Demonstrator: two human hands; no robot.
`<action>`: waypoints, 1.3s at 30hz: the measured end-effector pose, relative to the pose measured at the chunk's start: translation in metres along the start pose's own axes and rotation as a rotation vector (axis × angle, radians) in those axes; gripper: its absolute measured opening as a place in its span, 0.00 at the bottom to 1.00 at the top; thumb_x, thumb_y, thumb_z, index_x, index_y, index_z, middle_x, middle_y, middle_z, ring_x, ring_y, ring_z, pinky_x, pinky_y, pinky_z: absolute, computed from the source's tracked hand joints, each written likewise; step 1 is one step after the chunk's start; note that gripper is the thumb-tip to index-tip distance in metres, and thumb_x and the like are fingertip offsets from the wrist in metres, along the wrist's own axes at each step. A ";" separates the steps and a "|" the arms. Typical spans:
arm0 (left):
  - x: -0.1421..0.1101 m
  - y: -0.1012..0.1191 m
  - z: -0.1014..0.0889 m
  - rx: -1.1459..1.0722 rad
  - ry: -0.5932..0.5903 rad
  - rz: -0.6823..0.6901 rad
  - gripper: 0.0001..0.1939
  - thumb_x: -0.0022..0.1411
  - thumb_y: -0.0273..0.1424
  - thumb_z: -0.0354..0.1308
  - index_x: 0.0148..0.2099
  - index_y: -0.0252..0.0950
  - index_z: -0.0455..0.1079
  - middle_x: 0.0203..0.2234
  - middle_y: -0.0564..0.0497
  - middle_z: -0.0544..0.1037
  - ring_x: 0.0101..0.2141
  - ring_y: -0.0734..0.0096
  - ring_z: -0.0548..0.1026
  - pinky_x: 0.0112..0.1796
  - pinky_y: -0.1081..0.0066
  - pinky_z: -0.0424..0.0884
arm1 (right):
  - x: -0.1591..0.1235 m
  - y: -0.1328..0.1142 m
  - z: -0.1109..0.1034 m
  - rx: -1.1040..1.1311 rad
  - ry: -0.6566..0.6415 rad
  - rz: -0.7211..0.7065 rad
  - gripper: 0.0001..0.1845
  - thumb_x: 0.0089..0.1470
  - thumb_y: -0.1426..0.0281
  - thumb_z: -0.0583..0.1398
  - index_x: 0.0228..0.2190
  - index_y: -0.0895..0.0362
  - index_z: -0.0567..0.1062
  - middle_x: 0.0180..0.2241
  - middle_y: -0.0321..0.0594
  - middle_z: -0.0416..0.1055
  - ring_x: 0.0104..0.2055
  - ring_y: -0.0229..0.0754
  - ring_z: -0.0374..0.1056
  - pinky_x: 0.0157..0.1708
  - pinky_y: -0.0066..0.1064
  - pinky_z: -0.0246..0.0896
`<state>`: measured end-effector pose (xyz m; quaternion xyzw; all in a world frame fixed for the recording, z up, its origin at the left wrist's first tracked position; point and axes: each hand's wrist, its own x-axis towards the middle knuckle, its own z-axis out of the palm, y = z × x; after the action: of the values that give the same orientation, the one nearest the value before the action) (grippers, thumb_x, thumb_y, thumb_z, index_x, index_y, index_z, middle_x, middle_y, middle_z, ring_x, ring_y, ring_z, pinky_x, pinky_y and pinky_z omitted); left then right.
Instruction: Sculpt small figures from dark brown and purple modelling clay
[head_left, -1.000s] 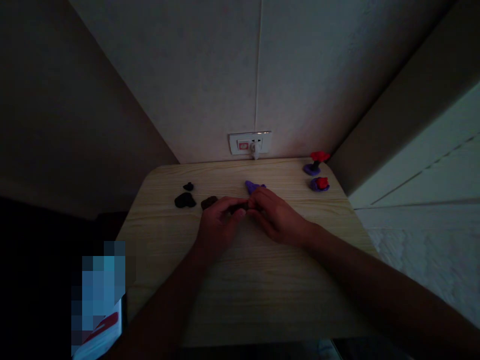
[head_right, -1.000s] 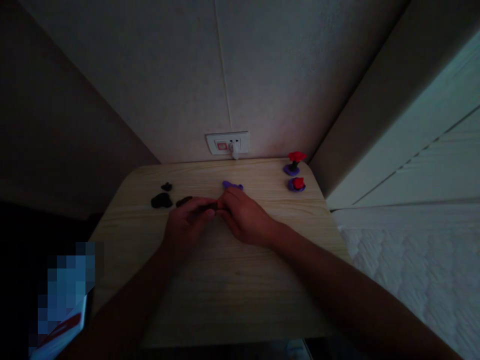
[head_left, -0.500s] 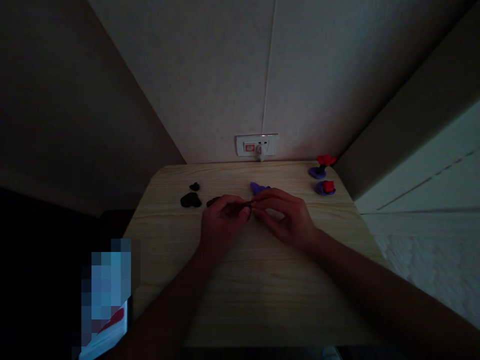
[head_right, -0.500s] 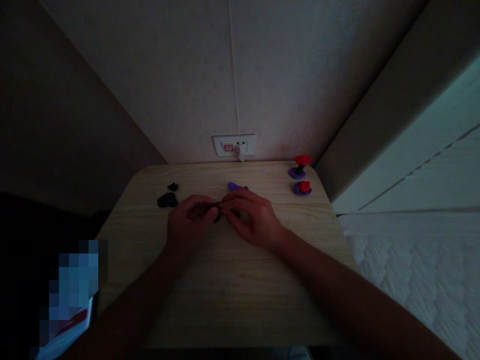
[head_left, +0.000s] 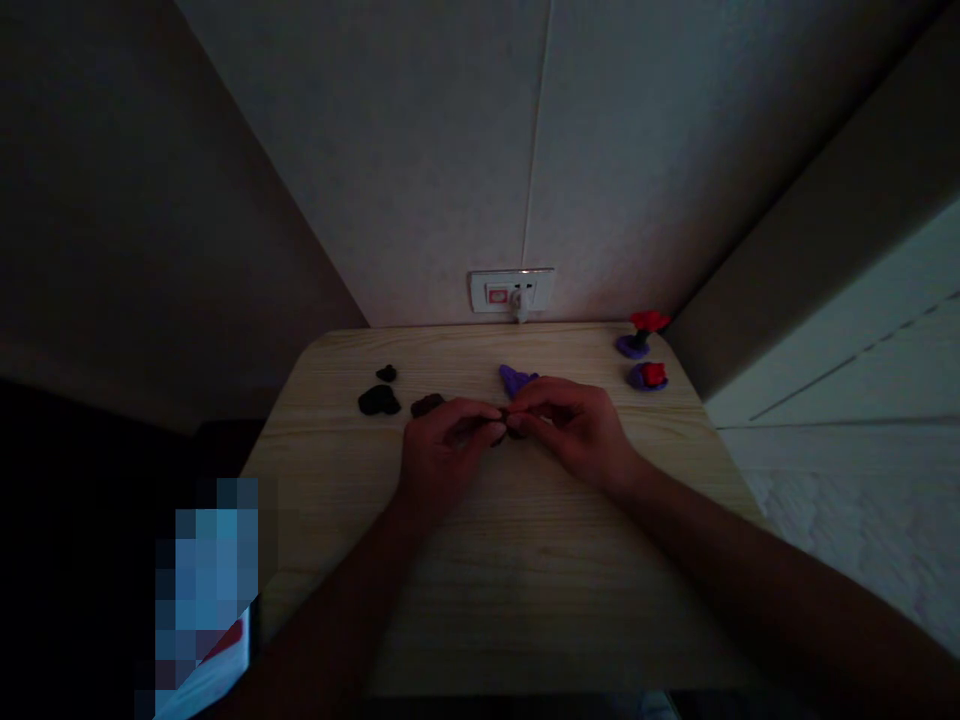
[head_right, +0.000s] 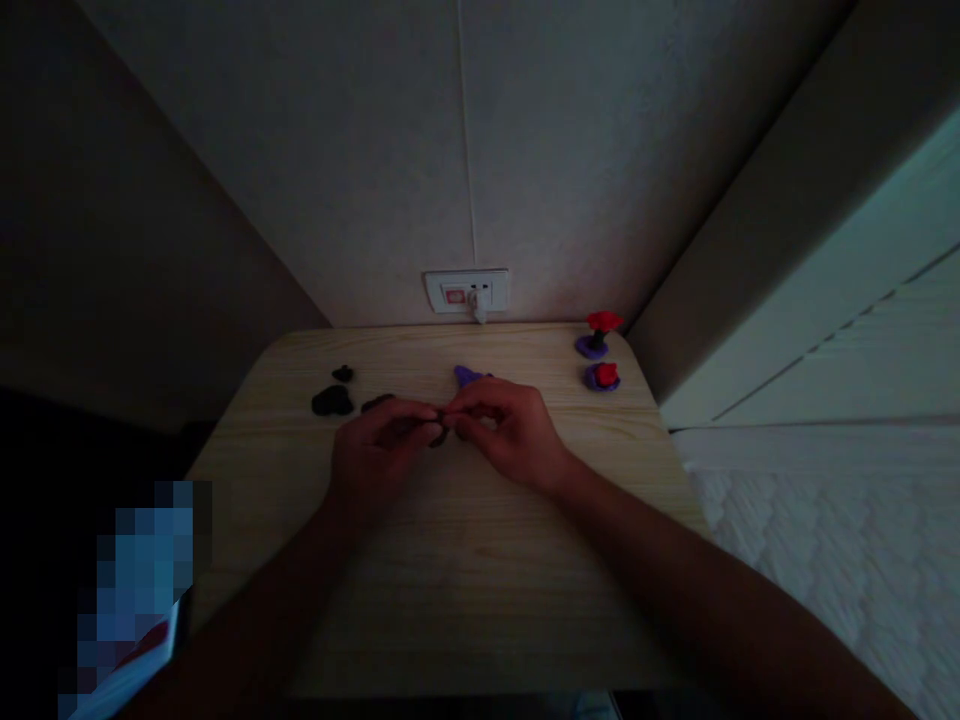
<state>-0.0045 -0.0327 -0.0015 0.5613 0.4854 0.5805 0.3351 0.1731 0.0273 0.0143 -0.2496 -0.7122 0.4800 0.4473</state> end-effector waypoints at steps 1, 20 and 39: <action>0.000 -0.001 0.000 -0.008 0.005 -0.009 0.05 0.58 0.30 0.68 0.37 0.37 0.78 0.33 0.50 0.83 0.34 0.68 0.82 0.39 0.69 0.81 | -0.001 0.000 0.000 -0.021 0.005 0.004 0.11 0.57 0.62 0.67 0.32 0.57 0.81 0.29 0.41 0.76 0.30 0.39 0.73 0.31 0.31 0.71; 0.007 -0.006 -0.003 -0.336 -0.043 -0.195 0.07 0.57 0.32 0.69 0.36 0.37 0.77 0.42 0.45 0.82 0.43 0.61 0.81 0.46 0.60 0.78 | -0.004 -0.004 -0.003 -0.360 0.044 -0.307 0.05 0.59 0.74 0.63 0.37 0.54 0.79 0.37 0.44 0.78 0.41 0.44 0.75 0.41 0.37 0.73; 0.007 -0.003 0.001 -0.256 0.093 -0.249 0.15 0.47 0.26 0.74 0.38 0.36 0.76 0.34 0.49 0.82 0.38 0.66 0.82 0.41 0.68 0.79 | -0.011 0.006 0.016 -0.135 0.177 0.125 0.08 0.55 0.67 0.68 0.39 0.49 0.85 0.38 0.37 0.84 0.40 0.46 0.81 0.46 0.37 0.77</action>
<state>-0.0048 -0.0251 -0.0027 0.4224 0.4880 0.6169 0.4504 0.1636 0.0136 0.0023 -0.3645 -0.6835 0.4340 0.4600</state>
